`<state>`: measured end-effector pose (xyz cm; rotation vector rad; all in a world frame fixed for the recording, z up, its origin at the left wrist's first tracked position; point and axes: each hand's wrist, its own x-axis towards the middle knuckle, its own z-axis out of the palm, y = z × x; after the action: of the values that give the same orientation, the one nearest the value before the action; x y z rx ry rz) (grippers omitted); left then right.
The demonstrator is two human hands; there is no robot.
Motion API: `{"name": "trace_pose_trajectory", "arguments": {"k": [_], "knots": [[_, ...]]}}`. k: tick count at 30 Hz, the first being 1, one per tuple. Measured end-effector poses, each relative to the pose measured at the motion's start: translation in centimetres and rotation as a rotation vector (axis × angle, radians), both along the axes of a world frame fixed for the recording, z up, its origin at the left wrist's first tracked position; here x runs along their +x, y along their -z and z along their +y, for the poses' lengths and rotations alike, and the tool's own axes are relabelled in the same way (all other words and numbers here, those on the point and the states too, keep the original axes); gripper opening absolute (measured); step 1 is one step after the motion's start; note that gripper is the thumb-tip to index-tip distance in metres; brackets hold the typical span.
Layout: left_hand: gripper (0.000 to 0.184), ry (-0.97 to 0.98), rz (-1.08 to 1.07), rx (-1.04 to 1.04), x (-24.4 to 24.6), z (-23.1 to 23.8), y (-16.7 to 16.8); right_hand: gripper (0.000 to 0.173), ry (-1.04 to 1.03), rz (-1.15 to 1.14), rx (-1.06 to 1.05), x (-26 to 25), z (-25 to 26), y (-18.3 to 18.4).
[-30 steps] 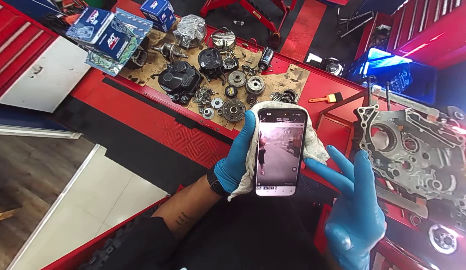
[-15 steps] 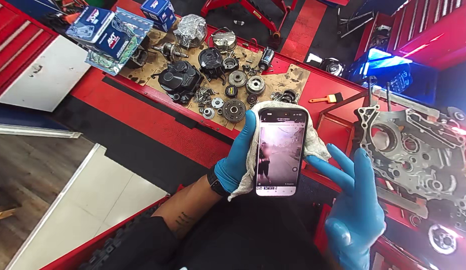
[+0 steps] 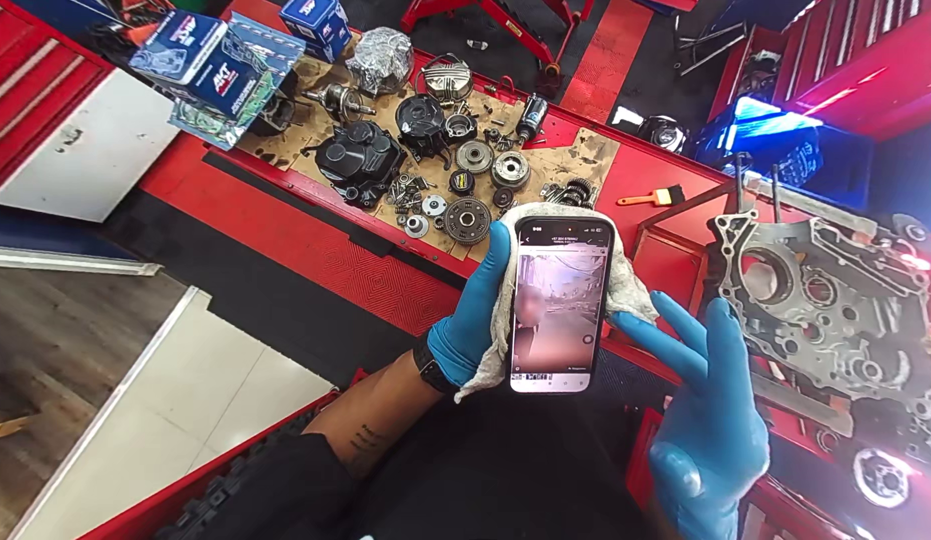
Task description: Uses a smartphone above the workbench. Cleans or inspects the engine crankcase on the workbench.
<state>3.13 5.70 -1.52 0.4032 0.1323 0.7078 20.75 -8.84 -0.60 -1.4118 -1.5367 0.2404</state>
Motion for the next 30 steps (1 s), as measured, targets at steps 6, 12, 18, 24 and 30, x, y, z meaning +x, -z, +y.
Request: {"name": "trace_pose_trajectory", "arguments": {"k": [6,12,18,24,30], "knots": [[0.054,-0.004,-0.058,0.017,0.3,0.0,-0.2,0.086,-0.003,0.007,0.004,0.0,-0.2,0.1],[0.054,0.000,-0.071,0.009,0.4,0.0,-0.1,0.085,-0.009,0.008,0.010,0.1,-0.2,0.0],[0.054,-0.003,-0.043,0.002,0.4,-0.1,-0.2,0.085,-0.041,-0.035,-0.010,-0.5,-0.1,-0.3],[0.052,0.010,-0.053,-0.034,0.4,-0.2,-0.4,0.087,-0.103,-0.077,-0.020,-1.5,0.3,-0.4],[0.053,0.002,-0.054,-0.023,0.3,-0.1,-0.2,0.086,-0.082,-0.033,0.006,-1.2,0.2,-0.2]]}}
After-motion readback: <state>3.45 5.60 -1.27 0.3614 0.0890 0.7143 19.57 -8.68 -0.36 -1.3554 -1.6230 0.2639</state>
